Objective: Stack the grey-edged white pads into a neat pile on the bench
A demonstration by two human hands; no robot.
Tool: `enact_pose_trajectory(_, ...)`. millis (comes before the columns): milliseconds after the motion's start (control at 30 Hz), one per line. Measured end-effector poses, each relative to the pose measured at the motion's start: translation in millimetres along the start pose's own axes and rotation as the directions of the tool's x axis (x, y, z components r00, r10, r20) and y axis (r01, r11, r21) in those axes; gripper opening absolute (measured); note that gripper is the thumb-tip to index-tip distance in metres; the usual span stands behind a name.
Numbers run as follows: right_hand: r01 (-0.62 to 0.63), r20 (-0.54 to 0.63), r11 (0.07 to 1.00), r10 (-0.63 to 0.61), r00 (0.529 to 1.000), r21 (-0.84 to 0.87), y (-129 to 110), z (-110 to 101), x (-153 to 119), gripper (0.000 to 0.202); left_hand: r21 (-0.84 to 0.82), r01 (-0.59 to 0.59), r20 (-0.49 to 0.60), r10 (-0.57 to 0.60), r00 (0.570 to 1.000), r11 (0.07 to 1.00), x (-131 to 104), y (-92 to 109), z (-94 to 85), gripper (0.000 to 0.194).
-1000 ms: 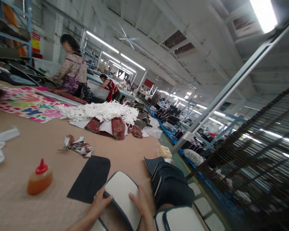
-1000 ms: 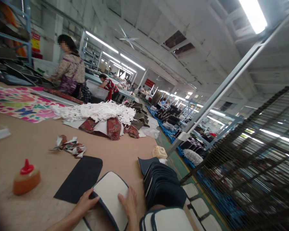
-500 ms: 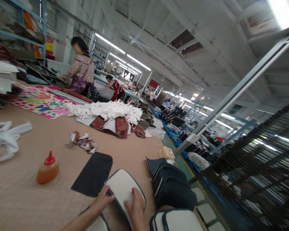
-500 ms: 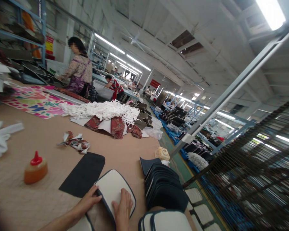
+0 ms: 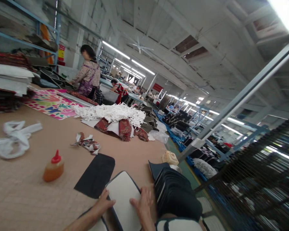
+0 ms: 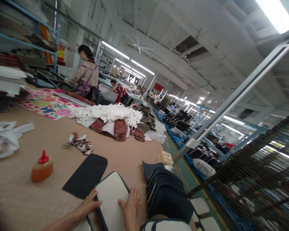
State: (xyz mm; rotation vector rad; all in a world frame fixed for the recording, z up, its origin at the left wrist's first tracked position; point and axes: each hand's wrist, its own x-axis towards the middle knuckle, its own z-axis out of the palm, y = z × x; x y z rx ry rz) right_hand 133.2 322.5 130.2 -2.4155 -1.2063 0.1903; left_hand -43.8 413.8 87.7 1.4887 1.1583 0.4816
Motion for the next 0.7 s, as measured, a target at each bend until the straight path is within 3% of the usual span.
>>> enact_pose_trajectory(100,0.053,-0.017,0.983,-0.051,0.999,0.176,-8,-14,-5,0.038,0.044,0.057,0.01,-0.058,0.998,0.997,-2,3,-3.5,0.07)
enact_pose_trajectory(200,0.103,-0.019,0.932,-0.103,0.994,0.348,-16,-38,-4,0.015,0.086,0.04,-0.017,-0.038,0.999,0.996,-5,17,-14.6,0.079)
enact_pose_trajectory(300,0.151,0.0,0.893,-0.167,0.986,0.424,-22,-69,-7,0.019,0.127,-0.102,-0.095,0.115,0.989,0.987,-9,46,-40.7,0.092)
enact_pose_trajectory(367,0.193,0.032,0.853,-0.237,0.971,0.485,-25,-90,-16,0.024,0.138,-0.283,-0.105,0.298,0.949,0.949,-16,73,-66.3,0.093)
enact_pose_trajectory(400,0.217,0.055,0.828,-0.285,0.957,0.517,-26,-99,-22,0.025,0.115,-0.367,-0.061,0.375,0.925,0.923,-22,87,-80.3,0.092)
enact_pose_trajectory(467,0.259,0.111,0.779,-0.386,0.916,0.571,-27,-115,-34,0.031,-0.05,-0.448,0.219,0.448,0.867,0.893,-37,111,-106.7,0.078)
enact_pose_trajectory(533,0.284,0.185,0.773,-0.456,0.871,0.567,-27,-125,-46,0.034,-0.243,-0.342,0.512,0.42,0.75,0.908,-57,127,-126.7,0.057)
enact_pose_trajectory(567,0.281,0.214,0.79,-0.456,0.864,0.545,-27,-127,-52,0.034,-0.305,-0.263,0.588,0.398,0.705,0.915,-68,130,-133.3,0.048)
enact_pose_trajectory(633,0.242,0.134,0.83,-0.351,0.927,0.502,-25,-126,-65,0.035,-0.409,-0.122,0.625,0.375,0.685,0.904,-89,129,-140.2,0.041)
enact_pose_trajectory(700,0.159,-0.052,0.837,-0.154,0.987,0.524,-25,-120,-84,0.05,-0.517,-0.024,0.579,0.371,0.726,0.856,-107,120,-141.2,0.043)
